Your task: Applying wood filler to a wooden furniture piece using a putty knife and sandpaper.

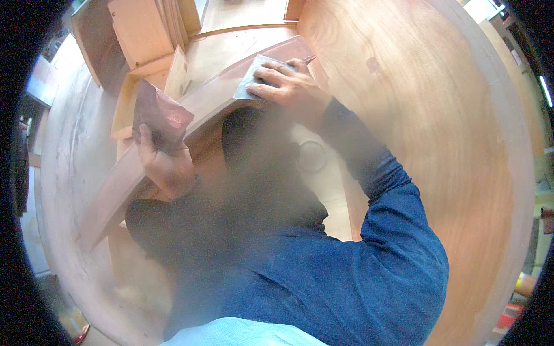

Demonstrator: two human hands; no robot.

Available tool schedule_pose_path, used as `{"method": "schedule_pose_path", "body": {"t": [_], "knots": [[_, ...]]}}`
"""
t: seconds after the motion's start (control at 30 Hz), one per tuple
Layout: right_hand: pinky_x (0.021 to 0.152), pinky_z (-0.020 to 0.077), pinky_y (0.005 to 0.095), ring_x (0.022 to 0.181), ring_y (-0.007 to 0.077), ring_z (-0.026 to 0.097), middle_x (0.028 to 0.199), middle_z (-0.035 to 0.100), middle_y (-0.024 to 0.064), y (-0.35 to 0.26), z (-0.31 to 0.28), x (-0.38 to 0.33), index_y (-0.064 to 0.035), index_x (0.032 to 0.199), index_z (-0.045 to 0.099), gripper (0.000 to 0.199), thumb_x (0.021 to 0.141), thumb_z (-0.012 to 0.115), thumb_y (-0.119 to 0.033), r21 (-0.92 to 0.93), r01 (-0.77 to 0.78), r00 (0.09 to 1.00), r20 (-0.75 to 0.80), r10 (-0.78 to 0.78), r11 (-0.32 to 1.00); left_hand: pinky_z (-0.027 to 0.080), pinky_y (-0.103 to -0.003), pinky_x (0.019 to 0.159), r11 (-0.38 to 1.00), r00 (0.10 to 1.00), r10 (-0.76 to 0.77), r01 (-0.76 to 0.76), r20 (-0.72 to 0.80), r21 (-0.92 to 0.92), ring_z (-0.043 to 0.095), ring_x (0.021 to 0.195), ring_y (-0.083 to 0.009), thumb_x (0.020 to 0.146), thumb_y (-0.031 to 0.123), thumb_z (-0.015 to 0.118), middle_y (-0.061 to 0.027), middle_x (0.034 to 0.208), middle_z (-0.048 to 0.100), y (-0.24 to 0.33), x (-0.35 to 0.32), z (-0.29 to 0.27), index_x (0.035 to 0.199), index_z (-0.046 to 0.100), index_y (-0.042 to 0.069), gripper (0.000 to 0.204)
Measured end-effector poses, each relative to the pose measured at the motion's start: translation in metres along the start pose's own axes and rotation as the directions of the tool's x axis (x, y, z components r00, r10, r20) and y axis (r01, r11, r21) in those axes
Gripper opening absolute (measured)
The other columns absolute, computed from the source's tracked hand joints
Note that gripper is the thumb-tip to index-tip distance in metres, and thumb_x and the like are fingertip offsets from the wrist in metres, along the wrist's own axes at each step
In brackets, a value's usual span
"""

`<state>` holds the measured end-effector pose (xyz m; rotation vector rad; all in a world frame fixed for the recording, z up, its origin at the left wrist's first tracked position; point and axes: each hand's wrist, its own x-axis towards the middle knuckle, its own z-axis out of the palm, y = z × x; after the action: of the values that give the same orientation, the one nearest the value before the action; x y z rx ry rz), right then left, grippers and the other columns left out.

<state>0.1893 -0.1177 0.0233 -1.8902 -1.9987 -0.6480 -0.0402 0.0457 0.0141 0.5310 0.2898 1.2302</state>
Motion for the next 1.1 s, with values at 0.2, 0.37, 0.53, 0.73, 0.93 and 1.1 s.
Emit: {"method": "schedule_pose_path", "body": {"t": [0.2,0.37,0.53,0.73,0.93,1.1], "knots": [[0.104,0.0405,0.0459,0.130,0.0275,0.054,0.129,0.065,0.0069,0.035,-0.005,-0.009,-0.0211,0.120,0.069,0.045,0.083,0.065,0.003,-0.060,0.080,0.990,0.118,-0.072,0.995,0.051,-0.040,0.101,0.999,0.999,0.040,-0.040,0.022,-0.009,0.058,0.119,-0.0247,0.102,0.017,0.053,-0.0105,0.129,0.058,0.007,0.007,-0.009,0.134,0.050,0.006,0.034],[0.105,0.0407,0.0396,0.128,0.0243,0.054,0.128,0.064,0.0065,0.059,-0.057,-0.041,-0.0176,0.121,0.066,0.048,0.081,0.053,0.006,-0.398,-0.162,0.853,0.403,0.331,0.903,0.054,-0.039,0.096,0.996,0.997,0.065,-0.063,-0.035,0.056,0.059,0.118,-0.0254,0.102,0.018,0.053,-0.0112,0.128,0.059,0.027,0.013,-0.013,0.134,0.050,0.006,0.035],[0.103,0.0406,0.0312,0.123,0.0193,0.057,0.128,0.064,0.0122,0.038,-0.066,-0.031,-0.0051,0.126,0.064,0.045,0.089,0.043,0.009,0.566,-0.495,0.848,0.151,0.507,0.659,0.055,-0.038,0.093,0.960,0.977,0.198,-0.177,-0.078,0.215,0.061,0.114,-0.0255,0.101,0.017,0.054,-0.0107,0.125,0.060,0.058,0.017,-0.018,0.132,0.052,0.005,0.033],[0.110,0.0360,0.0330,0.130,0.0206,0.052,0.129,0.062,0.0123,-0.022,-0.061,0.049,0.0013,0.131,0.058,0.048,0.089,0.040,0.014,0.813,-0.327,0.913,0.141,0.382,0.482,0.050,-0.034,0.094,0.826,0.931,0.365,-0.328,0.009,0.458,0.061,0.107,-0.0206,0.101,0.012,0.054,-0.0100,0.119,0.062,0.086,0.007,-0.029,0.128,0.054,0.001,0.029],[0.106,0.0452,0.0403,0.123,0.0347,0.057,0.131,0.061,0.0132,-0.074,-0.046,0.125,-0.0100,0.126,0.064,0.052,0.080,0.055,0.013,0.515,0.162,0.979,0.019,-0.201,0.841,0.046,-0.027,0.089,0.737,0.903,0.426,-0.375,0.044,0.563,0.058,0.097,-0.0130,0.102,0.009,0.053,-0.0061,0.110,0.063,0.085,-0.007,-0.026,0.121,0.056,-0.002,0.022],[0.106,0.0447,0.0438,0.126,0.0334,0.055,0.132,0.061,0.0095,-0.109,-0.022,0.165,-0.0174,0.126,0.066,0.059,0.073,0.062,0.008,0.188,0.467,0.883,-0.141,-0.447,0.864,0.047,-0.026,0.084,0.616,0.887,0.442,-0.406,0.130,0.676,0.057,0.092,-0.0126,0.102,0.012,0.053,-0.0057,0.104,0.063,0.091,-0.012,-0.026,0.115,0.054,-0.001,0.018]]}}
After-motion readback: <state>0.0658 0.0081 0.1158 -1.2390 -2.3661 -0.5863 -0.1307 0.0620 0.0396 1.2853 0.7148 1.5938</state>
